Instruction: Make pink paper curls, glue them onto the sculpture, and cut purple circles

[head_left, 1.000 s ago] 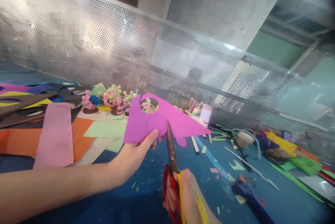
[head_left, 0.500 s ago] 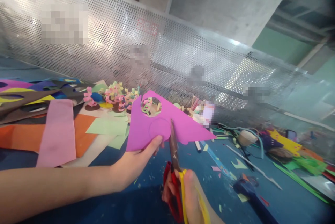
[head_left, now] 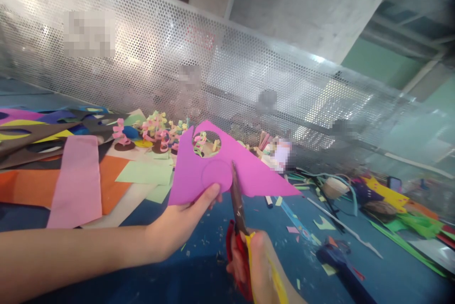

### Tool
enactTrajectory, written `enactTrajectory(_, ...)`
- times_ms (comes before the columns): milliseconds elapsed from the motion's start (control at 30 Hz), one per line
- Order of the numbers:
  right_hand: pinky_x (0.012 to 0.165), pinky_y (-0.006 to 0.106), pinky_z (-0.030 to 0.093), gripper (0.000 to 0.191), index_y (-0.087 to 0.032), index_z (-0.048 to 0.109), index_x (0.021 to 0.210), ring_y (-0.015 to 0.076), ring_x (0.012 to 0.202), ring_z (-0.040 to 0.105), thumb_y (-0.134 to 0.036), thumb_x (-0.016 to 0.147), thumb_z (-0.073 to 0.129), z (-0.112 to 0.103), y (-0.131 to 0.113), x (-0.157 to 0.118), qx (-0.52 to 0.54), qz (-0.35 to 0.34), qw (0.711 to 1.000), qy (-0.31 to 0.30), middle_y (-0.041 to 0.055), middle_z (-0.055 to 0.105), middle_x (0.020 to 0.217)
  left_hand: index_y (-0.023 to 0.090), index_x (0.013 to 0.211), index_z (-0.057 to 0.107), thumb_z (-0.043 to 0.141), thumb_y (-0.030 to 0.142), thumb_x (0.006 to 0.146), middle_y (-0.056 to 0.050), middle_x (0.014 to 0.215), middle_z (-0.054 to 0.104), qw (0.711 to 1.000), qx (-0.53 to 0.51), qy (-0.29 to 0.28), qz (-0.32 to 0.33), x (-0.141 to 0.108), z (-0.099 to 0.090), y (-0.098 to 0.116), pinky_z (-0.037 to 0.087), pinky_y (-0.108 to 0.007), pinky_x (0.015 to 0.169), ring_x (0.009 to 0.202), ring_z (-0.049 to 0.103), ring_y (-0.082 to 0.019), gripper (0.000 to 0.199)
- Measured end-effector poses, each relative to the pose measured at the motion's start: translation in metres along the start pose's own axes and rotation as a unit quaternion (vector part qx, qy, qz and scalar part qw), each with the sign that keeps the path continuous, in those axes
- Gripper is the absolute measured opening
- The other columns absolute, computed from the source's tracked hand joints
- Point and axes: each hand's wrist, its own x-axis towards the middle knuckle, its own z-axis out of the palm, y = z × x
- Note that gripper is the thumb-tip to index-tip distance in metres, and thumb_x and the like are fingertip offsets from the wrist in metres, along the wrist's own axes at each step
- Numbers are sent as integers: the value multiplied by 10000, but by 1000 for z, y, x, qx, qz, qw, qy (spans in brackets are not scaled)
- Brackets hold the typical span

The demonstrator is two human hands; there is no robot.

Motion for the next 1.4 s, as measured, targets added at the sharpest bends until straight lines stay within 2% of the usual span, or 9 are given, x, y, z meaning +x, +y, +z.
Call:
enactTrajectory(100, 532, 266, 485, 704, -201, 504, 656, 149, 467, 523, -814, 704, 161, -1, -8, -5, -6, 16, 1000, 17, -18, 428, 445, 213, 761, 610, 485, 484, 815, -8, 804, 639, 1000, 9, 0, 19, 2, -1, 3, 453, -273, 783, 858, 579, -194, 303)
enactTrajectory(200, 577, 271, 489, 679, -201, 487, 642, 150, 502, 537, -794, 728, 168, -3, -18, -6, -21, 4, 999, 33, -27, 414, 448, 212, 746, 600, 477, 470, 820, -3, 775, 634, 999, 20, -3, 32, 5, -1, 5, 455, -267, 768, 839, 575, -185, 295)
enactTrajectory(400, 503, 248, 454, 669, -205, 435, 565, 130, 436, 503, -804, 714, 177, -8, -41, -3, -32, -9, 999, 11, -37, 381, 414, 208, 723, 595, 485, 443, 811, -2, 769, 637, 999, 25, -4, 35, 12, -3, 5, 448, -268, 755, 824, 575, -185, 274)
enactTrajectory(600, 489, 255, 452, 653, -216, 399, 580, 125, 411, 457, -811, 708, 161, -8, -51, -2, -43, -12, 999, 31, -52, 331, 392, 206, 679, 567, 491, 458, 813, 14, 747, 604, 998, 24, -14, 57, 15, -7, 10, 419, -254, 765, 806, 550, -168, 295)
enactTrajectory(700, 497, 265, 459, 626, -222, 391, 573, 134, 416, 464, -785, 736, 172, -10, -53, -3, -63, -21, 997, 36, -56, 306, 379, 203, 661, 564, 509, 462, 801, 21, 722, 594, 999, 14, -20, 43, 16, -8, 16, 421, -240, 736, 763, 544, -157, 300)
enactTrajectory(833, 524, 286, 472, 629, -219, 435, 634, 158, 447, 502, -777, 744, 166, -11, -54, -5, -82, 4, 994, 69, -65, 292, 383, 193, 619, 559, 537, 430, 787, 22, 690, 585, 999, -5, -22, 34, 20, -11, 22, 423, -228, 705, 724, 543, -149, 291)
enactTrajectory(1067, 502, 259, 456, 595, -223, 430, 627, 145, 447, 510, -757, 761, 205, -8, -47, -4, -57, 11, 996, 71, -68, 309, 391, 172, 655, 585, 556, 391, 786, -4, 689, 604, 997, -48, -26, 63, 30, -11, 19, 425, -255, 715, 730, 555, -161, 256)
enactTrajectory(1233, 495, 257, 455, 617, -222, 427, 626, 122, 389, 457, -760, 763, 158, -7, -37, -2, -24, 38, 998, 43, -76, 298, 383, 158, 783, 614, 550, 430, 788, -28, 772, 628, 995, -76, -16, 60, 32, -7, 10, 442, -300, 754, 759, 563, -178, 279)
enactTrajectory(1400, 519, 258, 468, 627, -227, 388, 582, 128, 416, 503, -783, 741, 147, -7, -19, 5, -6, 23, 1000, -13, -55, 367, 396, 167, 877, 638, 575, 480, 751, -51, 887, 672, 999, -37, 3, 25, 33, -7, 12, 467, -303, 761, 862, 594, -212, 343)
